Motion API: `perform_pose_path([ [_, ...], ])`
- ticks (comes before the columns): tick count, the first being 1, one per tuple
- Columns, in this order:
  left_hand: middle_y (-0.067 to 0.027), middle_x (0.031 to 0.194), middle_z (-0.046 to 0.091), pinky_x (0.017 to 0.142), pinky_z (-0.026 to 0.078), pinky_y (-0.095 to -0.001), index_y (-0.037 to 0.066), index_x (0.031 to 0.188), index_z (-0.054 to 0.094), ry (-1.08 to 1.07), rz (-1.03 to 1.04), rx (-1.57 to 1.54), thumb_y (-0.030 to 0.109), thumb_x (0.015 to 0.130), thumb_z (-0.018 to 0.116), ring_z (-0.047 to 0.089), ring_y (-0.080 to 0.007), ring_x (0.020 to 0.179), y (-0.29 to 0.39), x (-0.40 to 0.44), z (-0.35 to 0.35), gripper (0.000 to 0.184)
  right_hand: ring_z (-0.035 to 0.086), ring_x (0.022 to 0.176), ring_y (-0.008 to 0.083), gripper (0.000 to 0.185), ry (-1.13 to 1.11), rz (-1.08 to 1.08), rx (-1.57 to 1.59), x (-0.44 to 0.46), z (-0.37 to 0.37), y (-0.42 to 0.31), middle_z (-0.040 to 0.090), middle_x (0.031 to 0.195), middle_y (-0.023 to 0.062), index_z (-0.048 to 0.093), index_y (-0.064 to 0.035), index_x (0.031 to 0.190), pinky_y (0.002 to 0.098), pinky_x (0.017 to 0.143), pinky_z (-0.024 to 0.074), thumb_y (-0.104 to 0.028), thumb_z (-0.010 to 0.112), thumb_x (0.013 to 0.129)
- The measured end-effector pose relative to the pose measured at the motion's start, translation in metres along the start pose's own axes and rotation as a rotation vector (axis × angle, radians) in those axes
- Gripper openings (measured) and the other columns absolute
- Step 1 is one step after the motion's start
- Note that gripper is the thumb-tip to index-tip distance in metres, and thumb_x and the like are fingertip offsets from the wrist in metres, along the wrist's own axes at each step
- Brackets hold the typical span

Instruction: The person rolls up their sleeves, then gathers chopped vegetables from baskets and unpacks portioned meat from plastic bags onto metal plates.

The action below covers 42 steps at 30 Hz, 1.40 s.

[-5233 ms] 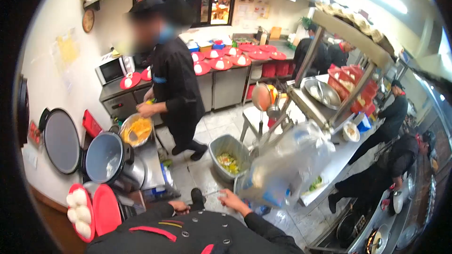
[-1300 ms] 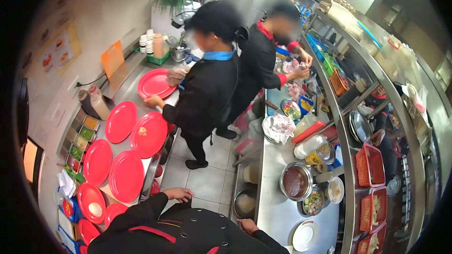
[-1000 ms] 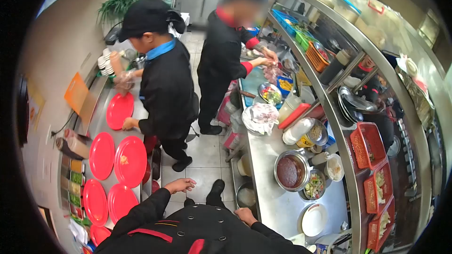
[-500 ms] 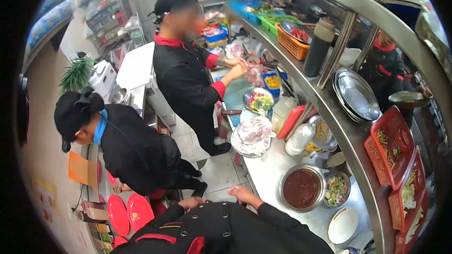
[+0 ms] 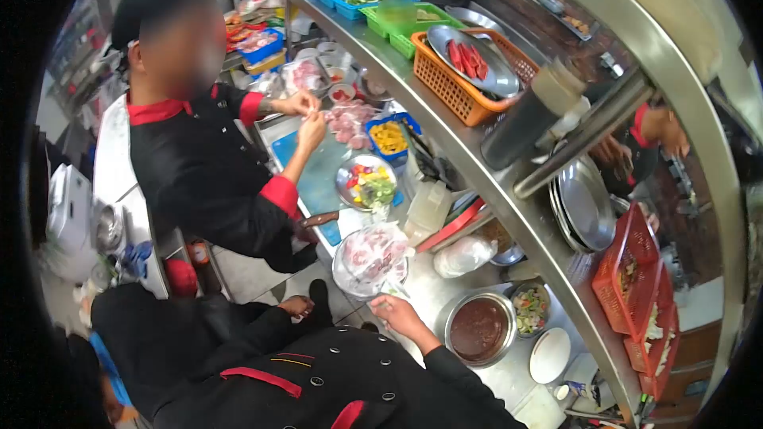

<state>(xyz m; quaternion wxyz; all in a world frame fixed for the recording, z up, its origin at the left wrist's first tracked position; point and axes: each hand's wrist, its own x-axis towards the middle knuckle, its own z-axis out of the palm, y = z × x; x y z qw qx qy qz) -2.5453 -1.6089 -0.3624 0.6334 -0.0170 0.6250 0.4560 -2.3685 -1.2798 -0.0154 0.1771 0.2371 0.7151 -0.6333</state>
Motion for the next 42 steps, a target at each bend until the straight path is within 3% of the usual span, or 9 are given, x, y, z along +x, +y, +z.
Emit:
perform_pose_path([
  [8, -0.0037, 0.098, 0.064, 0.053, 0.046, -0.0351, 0.014, 0.117, 0.061, -0.131, -0.123, -0.117, 0.031, 0.095, 0.058, 0.061, -0.0186, 0.068, 0.038, 0.049, -0.128, 0.028, 0.049, 0.057, 0.0067, 0.020, 0.123, 0.190, 0.100, 0.018, 0.017, 0.008, 0.057, 0.072, -0.0037, 0.066, -0.0093, 0.104, 0.0246, 0.050, 0.0419, -0.027, 0.064, 0.094],
  [11, -0.0038, 0.099, 0.064, 0.061, 0.048, -0.0400, 0.015, 0.112, 0.064, -0.807, -0.329, -0.408, 0.026, 0.091, 0.059, 0.061, -0.0241, 0.077, 0.020, 0.083, -0.183, 0.024, 0.048, 0.057, 0.0056, 0.019, 0.163, 0.117, 0.102, 0.030, 0.029, 0.017, 0.056, 0.070, -0.0050, 0.066, -0.0102, 0.102, 0.0232, 0.050, 0.0371, -0.027, 0.065, 0.094],
  [15, -0.0033, 0.106, 0.066, 0.085, 0.048, -0.0478, 0.019, 0.102, 0.069, -0.957, 1.109, 1.583, 0.021, 0.075, 0.065, 0.059, -0.0287, 0.104, 0.032, 0.063, -0.206, 0.028, 0.047, 0.055, 0.0062, 0.025, 0.184, 0.094, 0.088, 0.041, 0.031, -0.010, 0.056, 0.069, -0.0043, 0.063, -0.0065, 0.092, 0.0228, 0.052, 0.0380, -0.031, 0.067, 0.093],
  [16, -0.0044, 0.091, 0.057, 0.070, 0.042, -0.0461, 0.019, 0.093, 0.061, -0.838, 0.746, 0.896, 0.027, 0.078, 0.060, 0.054, -0.0268, 0.086, 0.023, 0.049, -0.196, 0.017, 0.047, 0.055, 0.0062, 0.025, 0.173, 0.078, 0.090, 0.049, 0.028, -0.011, 0.056, 0.069, -0.0043, 0.063, -0.0065, 0.092, 0.0228, 0.052, 0.0380, -0.031, 0.067, 0.093],
  [19, -0.0084, 0.082, 0.055, 0.058, 0.047, -0.0463, 0.014, 0.091, 0.058, -0.152, 1.334, 1.332, 0.024, 0.084, 0.057, 0.058, -0.0300, 0.070, 0.018, 0.019, -0.186, 0.011, 0.048, 0.053, 0.0070, 0.028, 0.107, 0.018, 0.190, 0.069, 0.026, -0.010, 0.055, 0.068, -0.0037, 0.061, -0.0058, 0.087, 0.0236, 0.052, 0.0401, -0.033, 0.067, 0.093],
  [21, -0.0116, 0.090, 0.062, 0.069, 0.053, -0.0438, 0.009, 0.092, 0.065, -0.085, 0.154, 0.187, 0.020, 0.084, 0.060, 0.064, -0.0321, 0.083, 0.054, -0.060, -0.138, 0.014, 0.050, 0.053, 0.0074, 0.030, 0.069, -0.020, 0.082, 0.082, 0.024, -0.025, 0.054, 0.066, -0.0034, 0.060, -0.0059, 0.086, 0.0239, 0.052, 0.0416, -0.034, 0.068, 0.093],
  [28, -0.0185, 0.093, 0.067, 0.078, 0.053, -0.0458, 0.005, 0.087, 0.069, 0.120, 0.214, 0.734, 0.025, 0.076, 0.066, 0.065, -0.0375, 0.086, 0.027, -0.102, -0.113, 0.023, 0.052, 0.055, 0.0056, 0.024, -0.063, -0.141, 0.242, 0.103, 0.032, -0.007, 0.055, 0.063, -0.0019, 0.060, -0.0062, 0.090, 0.0230, 0.050, 0.0405, -0.029, 0.067, 0.094],
  [30, -0.0180, 0.098, 0.068, 0.079, 0.052, -0.0462, 0.006, 0.090, 0.069, -0.113, 0.783, 1.413, 0.020, 0.072, 0.065, 0.065, -0.0364, 0.089, 0.004, -0.094, -0.140, 0.024, 0.053, 0.058, 0.0059, 0.024, -0.111, -0.157, 0.297, 0.103, 0.034, 0.002, 0.058, 0.066, -0.0003, 0.063, -0.0054, 0.092, 0.0242, 0.052, 0.0404, -0.029, 0.068, 0.093],
  [42, -0.0125, 0.106, 0.068, 0.090, 0.053, -0.0434, 0.005, 0.119, 0.064, -0.059, 0.561, 1.440, 0.019, 0.091, 0.052, 0.066, -0.0265, 0.099, 0.059, -0.103, -0.112, 0.034, 0.056, 0.070, 0.0071, 0.018, -0.058, -0.052, 0.360, 0.080, -0.015, 0.000, 0.061, 0.078, -0.0007, 0.062, -0.0086, 0.104, 0.0228, 0.062, 0.0448, -0.025, 0.064, 0.095],
])
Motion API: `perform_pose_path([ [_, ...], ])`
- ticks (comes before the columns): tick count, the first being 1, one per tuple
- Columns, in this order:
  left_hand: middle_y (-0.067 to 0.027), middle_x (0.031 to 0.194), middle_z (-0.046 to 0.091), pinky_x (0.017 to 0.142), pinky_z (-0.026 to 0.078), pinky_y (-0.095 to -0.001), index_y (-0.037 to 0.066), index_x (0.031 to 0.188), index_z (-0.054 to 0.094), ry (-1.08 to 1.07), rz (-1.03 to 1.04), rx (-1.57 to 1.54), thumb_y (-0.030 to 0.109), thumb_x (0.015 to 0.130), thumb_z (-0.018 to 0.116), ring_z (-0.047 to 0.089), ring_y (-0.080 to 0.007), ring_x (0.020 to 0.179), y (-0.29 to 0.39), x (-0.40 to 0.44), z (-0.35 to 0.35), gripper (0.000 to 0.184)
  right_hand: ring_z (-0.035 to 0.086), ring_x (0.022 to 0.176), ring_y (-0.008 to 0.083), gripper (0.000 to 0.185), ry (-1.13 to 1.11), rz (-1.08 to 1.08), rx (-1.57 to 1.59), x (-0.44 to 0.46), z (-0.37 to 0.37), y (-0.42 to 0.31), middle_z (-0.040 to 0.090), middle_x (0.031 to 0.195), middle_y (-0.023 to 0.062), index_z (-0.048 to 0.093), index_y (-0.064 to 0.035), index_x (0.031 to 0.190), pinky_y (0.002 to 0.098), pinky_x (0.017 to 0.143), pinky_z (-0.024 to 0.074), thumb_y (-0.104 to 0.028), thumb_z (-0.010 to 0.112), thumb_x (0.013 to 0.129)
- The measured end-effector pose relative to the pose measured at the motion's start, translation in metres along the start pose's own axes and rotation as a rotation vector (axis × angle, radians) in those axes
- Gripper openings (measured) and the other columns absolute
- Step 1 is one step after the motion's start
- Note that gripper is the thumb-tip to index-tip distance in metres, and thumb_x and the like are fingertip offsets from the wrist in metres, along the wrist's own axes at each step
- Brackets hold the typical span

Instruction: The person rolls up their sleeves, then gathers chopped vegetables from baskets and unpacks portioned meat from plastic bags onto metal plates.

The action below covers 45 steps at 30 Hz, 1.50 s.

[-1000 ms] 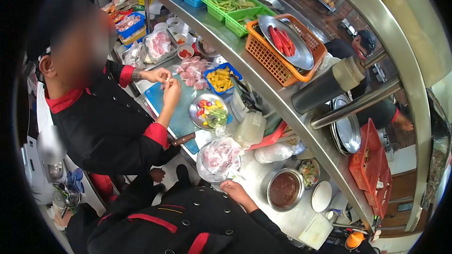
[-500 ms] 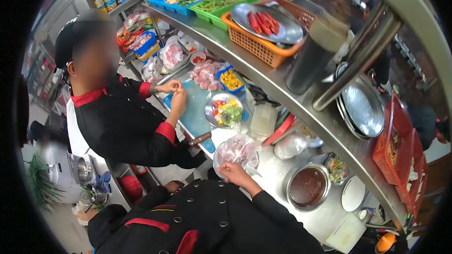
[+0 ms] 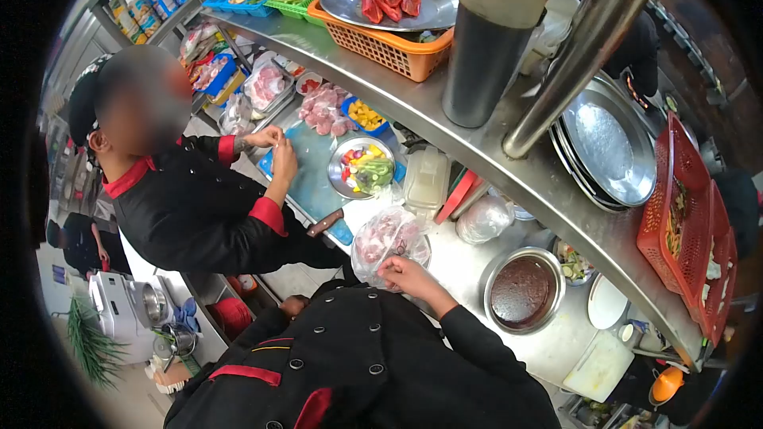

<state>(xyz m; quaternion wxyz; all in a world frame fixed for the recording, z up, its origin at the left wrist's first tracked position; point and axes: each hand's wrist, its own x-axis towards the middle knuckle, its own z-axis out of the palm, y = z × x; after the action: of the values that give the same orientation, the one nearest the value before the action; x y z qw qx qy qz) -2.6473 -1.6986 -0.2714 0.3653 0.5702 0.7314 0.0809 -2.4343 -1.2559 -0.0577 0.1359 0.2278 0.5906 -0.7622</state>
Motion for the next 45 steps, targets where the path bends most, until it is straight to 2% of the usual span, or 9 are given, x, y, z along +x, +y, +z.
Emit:
perform_pose_path([
  [2, -0.0117, 0.105, 0.067, 0.088, 0.054, -0.0422, 0.005, 0.120, 0.064, -0.029, -0.157, -0.202, 0.016, 0.092, 0.051, 0.067, -0.0244, 0.097, 0.006, 0.015, -0.018, 0.033, 0.057, 0.069, 0.0074, 0.020, 0.037, 0.027, 0.029, 0.000, -0.002, -0.005, 0.062, 0.077, 0.0000, 0.062, -0.0080, 0.102, 0.0229, 0.061, 0.0441, -0.026, 0.064, 0.095],
  [4, -0.0107, 0.103, 0.067, 0.082, 0.056, -0.0378, 0.005, 0.120, 0.064, -0.048, -0.650, -0.829, 0.017, 0.090, 0.054, 0.067, -0.0211, 0.094, 0.016, 0.029, -0.038, 0.034, 0.056, 0.066, 0.0069, 0.020, 0.107, -0.005, -0.016, 0.002, -0.001, -0.012, 0.062, 0.075, -0.0004, 0.062, -0.0065, 0.096, 0.0229, 0.059, 0.0425, -0.026, 0.065, 0.094],
  [8, -0.0093, 0.105, 0.066, 0.075, 0.057, -0.0351, 0.004, 0.121, 0.063, -0.014, -0.605, -0.911, 0.016, 0.092, 0.053, 0.067, -0.0197, 0.090, 0.006, 0.044, -0.064, 0.033, 0.052, 0.058, 0.0064, 0.030, 0.154, 0.024, -0.147, 0.011, 0.013, -0.025, 0.059, 0.065, -0.0008, 0.061, -0.0038, 0.079, 0.0241, 0.054, 0.0402, -0.030, 0.066, 0.094],
  [12, -0.0069, 0.105, 0.066, 0.073, 0.055, -0.0360, 0.005, 0.118, 0.063, -0.039, -0.728, -1.152, 0.018, 0.097, 0.049, 0.066, -0.0193, 0.087, -0.007, 0.050, -0.083, 0.029, 0.049, 0.056, 0.0059, 0.041, 0.131, 0.087, -0.150, 0.024, 0.033, -0.042, 0.056, 0.061, -0.0018, 0.058, -0.0041, 0.067, 0.0237, 0.053, 0.0400, -0.034, 0.066, 0.094],
  [20, -0.0048, 0.102, 0.065, 0.073, 0.052, -0.0369, 0.009, 0.118, 0.062, -0.324, -0.767, -1.312, 0.031, 0.094, 0.058, 0.063, -0.0180, 0.085, -0.081, 0.052, -0.094, 0.033, 0.049, 0.057, 0.0048, 0.033, 0.250, 0.138, -0.175, 0.055, 0.086, -0.062, 0.056, 0.063, -0.0035, 0.063, -0.0050, 0.076, 0.0222, 0.053, 0.0391, -0.032, 0.066, 0.094],
  [25, -0.0057, 0.104, 0.065, 0.075, 0.052, -0.0380, 0.009, 0.118, 0.062, -0.230, -0.536, -1.161, 0.031, 0.092, 0.060, 0.064, -0.0200, 0.086, -0.108, 0.118, -0.134, 0.035, 0.051, 0.063, 0.0041, 0.019, 0.241, 0.107, -0.142, 0.075, 0.109, -0.062, 0.058, 0.071, -0.0044, 0.066, -0.0052, 0.098, 0.0216, 0.057, 0.0397, -0.024, 0.064, 0.096],
  [32, -0.0071, 0.106, 0.065, 0.077, 0.052, -0.0396, 0.008, 0.119, 0.062, -0.013, -0.320, -0.966, 0.031, 0.088, 0.063, 0.064, -0.0228, 0.087, -0.097, 0.159, -0.176, 0.038, 0.057, 0.076, 0.0047, 0.017, 0.155, 0.130, -0.073, 0.089, 0.102, -0.052, 0.062, 0.084, -0.0030, 0.063, -0.0048, 0.108, 0.0202, 0.067, 0.0446, -0.017, 0.061, 0.097],
  [36, -0.0078, 0.107, 0.066, 0.079, 0.052, -0.0405, 0.007, 0.119, 0.062, 0.027, -0.299, -0.739, 0.031, 0.086, 0.064, 0.065, -0.0244, 0.088, -0.108, 0.107, -0.125, 0.040, 0.065, 0.087, 0.0102, 0.019, 0.103, 0.110, 0.085, 0.096, 0.083, -0.033, 0.067, 0.094, 0.0024, 0.060, -0.0044, 0.114, 0.0240, 0.078, 0.0519, -0.015, 0.057, 0.099],
  [45, -0.0096, 0.110, 0.066, 0.083, 0.051, -0.0425, 0.006, 0.119, 0.062, -0.142, -0.287, -0.265, 0.032, 0.082, 0.068, 0.065, -0.0280, 0.089, -0.120, -0.076, -0.061, 0.045, 0.065, 0.094, 0.0134, 0.030, -0.062, -0.019, 0.113, 0.118, 0.081, -0.036, 0.068, 0.103, 0.0071, 0.058, -0.0043, 0.121, 0.0265, 0.079, 0.0523, -0.025, 0.054, 0.101],
])
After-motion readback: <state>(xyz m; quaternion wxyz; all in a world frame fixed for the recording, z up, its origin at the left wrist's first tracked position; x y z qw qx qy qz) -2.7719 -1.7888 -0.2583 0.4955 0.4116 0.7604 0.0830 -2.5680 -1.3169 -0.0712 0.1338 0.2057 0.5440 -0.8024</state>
